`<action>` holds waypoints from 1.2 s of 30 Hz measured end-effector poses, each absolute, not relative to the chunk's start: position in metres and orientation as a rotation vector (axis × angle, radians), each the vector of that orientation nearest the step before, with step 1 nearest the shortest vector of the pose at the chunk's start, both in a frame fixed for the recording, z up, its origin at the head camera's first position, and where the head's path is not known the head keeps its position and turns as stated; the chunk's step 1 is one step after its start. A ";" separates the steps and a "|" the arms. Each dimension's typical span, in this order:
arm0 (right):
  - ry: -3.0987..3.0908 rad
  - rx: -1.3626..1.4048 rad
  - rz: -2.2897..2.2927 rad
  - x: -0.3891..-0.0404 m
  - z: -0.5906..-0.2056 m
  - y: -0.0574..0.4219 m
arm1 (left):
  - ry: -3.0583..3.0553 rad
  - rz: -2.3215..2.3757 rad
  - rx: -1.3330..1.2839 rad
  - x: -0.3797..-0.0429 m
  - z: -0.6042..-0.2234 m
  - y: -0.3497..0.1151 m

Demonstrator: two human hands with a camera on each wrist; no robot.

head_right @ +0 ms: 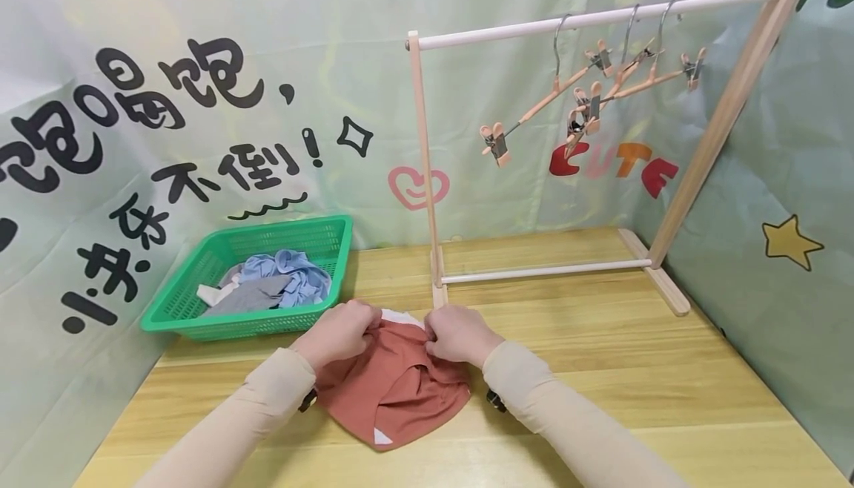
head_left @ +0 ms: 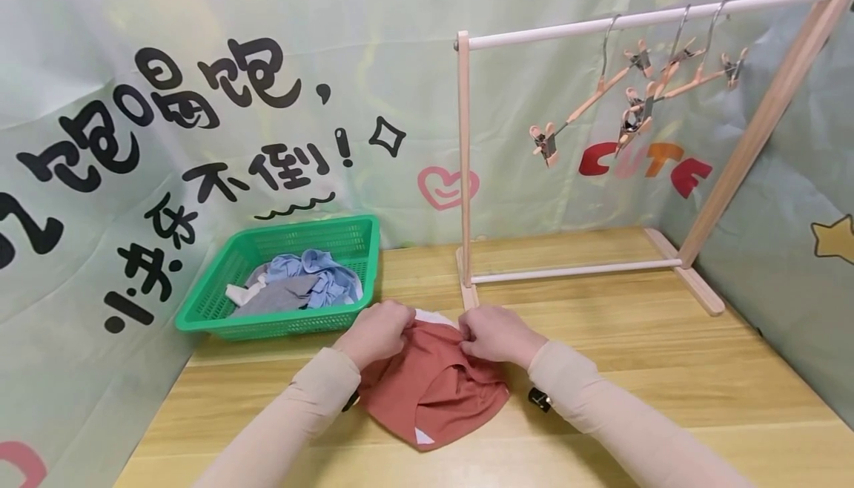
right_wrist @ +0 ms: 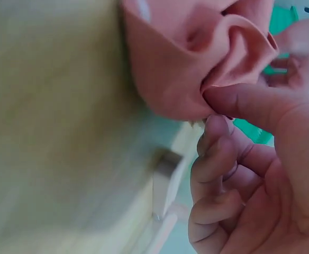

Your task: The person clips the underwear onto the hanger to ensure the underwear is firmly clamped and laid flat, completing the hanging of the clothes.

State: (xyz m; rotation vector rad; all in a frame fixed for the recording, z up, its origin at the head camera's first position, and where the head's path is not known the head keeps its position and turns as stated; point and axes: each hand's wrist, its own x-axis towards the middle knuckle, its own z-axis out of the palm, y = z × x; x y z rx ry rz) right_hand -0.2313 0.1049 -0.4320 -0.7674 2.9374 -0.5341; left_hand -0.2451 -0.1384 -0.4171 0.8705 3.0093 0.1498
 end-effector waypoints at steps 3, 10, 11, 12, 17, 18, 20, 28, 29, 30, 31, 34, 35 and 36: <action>2.966 -0.769 -0.532 -0.232 -0.426 0.113 | 3.023 0.209 0.892 -0.239 -0.414 -0.142; 2.968 -0.771 -0.471 -0.232 -0.422 0.130 | 2.885 0.395 0.949 -0.224 -0.405 -0.151; 2.958 -0.773 -0.464 -0.232 -0.422 0.131 | 2.880 0.422 0.941 -0.222 -0.403 -0.153; 2.946 -0.779 -0.464 -0.233 -0.422 0.133 | 2.894 0.426 0.930 -0.221 -0.402 -0.154; 2.890 -0.779 -0.515 -0.237 -0.420 0.135 | 3.088 0.274 0.732 -0.214 -0.400 -0.164; 2.884 -0.773 -0.527 -0.238 -0.420 0.135 | 3.121 0.223 0.678 -0.212 -0.401 -0.166; 2.876 -0.764 -0.553 -0.239 -0.418 0.135 | 3.142 0.170 0.571 -0.209 -0.404 -0.169; 2.884 -0.761 -0.558 -0.240 -0.419 0.127 | 2.997 0.416 0.395 -0.215 -0.421 -0.179; 2.883 -0.765 -0.547 -0.241 -0.420 0.126 | 2.976 0.455 0.382 -0.217 -0.424 -0.180; 2.880 -0.765 -0.534 -0.241 -0.421 0.124 | 2.957 0.502 0.381 -0.219 -0.427 -0.182; 2.879 -0.769 -0.521 -0.241 -0.423 0.123 | 2.946 0.543 0.384 -0.221 -0.431 -0.183; 2.843 -0.774 -0.544 -0.241 -0.425 0.121 | 2.931 0.654 0.461 -0.230 -0.450 -0.192; 2.822 -0.765 -0.567 -0.240 -0.425 0.121 | 2.944 0.663 0.518 -0.235 -0.458 -0.195; 2.798 -0.757 -0.596 -0.240 -0.426 0.120 | 2.948 0.685 0.547 -0.236 -0.459 -0.196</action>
